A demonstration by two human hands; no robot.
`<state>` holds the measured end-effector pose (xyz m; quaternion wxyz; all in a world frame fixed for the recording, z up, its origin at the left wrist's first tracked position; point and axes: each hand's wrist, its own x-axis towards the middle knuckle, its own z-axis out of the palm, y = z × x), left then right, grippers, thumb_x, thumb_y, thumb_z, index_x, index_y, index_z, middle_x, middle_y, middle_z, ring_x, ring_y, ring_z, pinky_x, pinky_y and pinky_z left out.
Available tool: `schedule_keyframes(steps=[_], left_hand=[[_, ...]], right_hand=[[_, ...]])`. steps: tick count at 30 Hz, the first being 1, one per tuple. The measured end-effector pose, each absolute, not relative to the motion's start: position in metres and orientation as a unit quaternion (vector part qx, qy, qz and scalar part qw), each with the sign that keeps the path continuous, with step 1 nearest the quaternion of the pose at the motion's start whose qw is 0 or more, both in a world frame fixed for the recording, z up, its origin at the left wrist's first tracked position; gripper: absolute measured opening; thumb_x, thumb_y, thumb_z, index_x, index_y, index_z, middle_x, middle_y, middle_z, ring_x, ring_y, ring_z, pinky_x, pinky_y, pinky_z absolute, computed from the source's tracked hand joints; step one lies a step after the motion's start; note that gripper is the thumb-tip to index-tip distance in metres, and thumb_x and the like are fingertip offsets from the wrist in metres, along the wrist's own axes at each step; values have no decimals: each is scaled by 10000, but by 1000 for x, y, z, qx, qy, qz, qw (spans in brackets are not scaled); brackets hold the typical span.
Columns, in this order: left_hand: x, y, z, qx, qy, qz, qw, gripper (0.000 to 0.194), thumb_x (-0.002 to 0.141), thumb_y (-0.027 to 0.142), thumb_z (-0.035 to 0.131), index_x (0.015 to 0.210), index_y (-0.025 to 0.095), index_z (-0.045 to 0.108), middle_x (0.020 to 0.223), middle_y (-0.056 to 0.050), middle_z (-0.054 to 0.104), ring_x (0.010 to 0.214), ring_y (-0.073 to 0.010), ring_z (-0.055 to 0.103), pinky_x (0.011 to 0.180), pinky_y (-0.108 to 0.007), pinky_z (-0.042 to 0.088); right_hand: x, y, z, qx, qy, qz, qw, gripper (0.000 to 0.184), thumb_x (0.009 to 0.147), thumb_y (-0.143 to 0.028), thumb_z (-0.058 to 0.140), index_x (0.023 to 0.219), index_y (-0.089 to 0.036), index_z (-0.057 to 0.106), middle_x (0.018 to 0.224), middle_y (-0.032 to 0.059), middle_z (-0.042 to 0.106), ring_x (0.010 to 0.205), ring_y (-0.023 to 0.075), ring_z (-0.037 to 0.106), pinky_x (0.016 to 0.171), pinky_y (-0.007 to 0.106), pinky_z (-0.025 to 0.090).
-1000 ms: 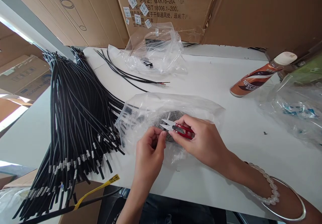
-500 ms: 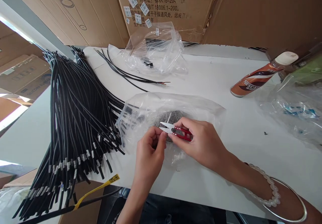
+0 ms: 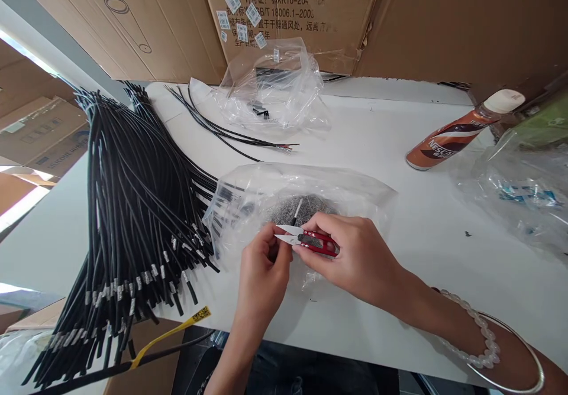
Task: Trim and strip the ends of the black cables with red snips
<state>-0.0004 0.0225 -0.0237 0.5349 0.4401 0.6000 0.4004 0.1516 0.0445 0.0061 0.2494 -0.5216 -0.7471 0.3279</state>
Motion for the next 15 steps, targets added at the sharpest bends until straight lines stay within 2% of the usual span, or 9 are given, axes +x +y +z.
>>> schedule_keyframes(steps=[9, 15], left_hand=[[0, 25, -22, 440, 591, 407, 540, 154, 823, 295, 535, 716, 190, 499, 600, 51, 429, 551, -95, 352, 484, -221, 269], [-1, 24, -21, 447, 585, 408, 540, 213, 857, 323, 539, 699, 192, 482, 587, 58, 402, 543, -91, 343, 479, -221, 263]], right_hand=[[154, 52, 10, -522, -694, 445, 220, 190, 855, -315, 655, 736, -186, 581, 577, -60, 506, 516, 71, 395, 488, 217, 314], [156, 54, 6, -517, -659, 498, 223, 214, 862, -384, 640, 775, -193, 599, 666, -40, 556, 585, 87, 461, 538, 224, 374]])
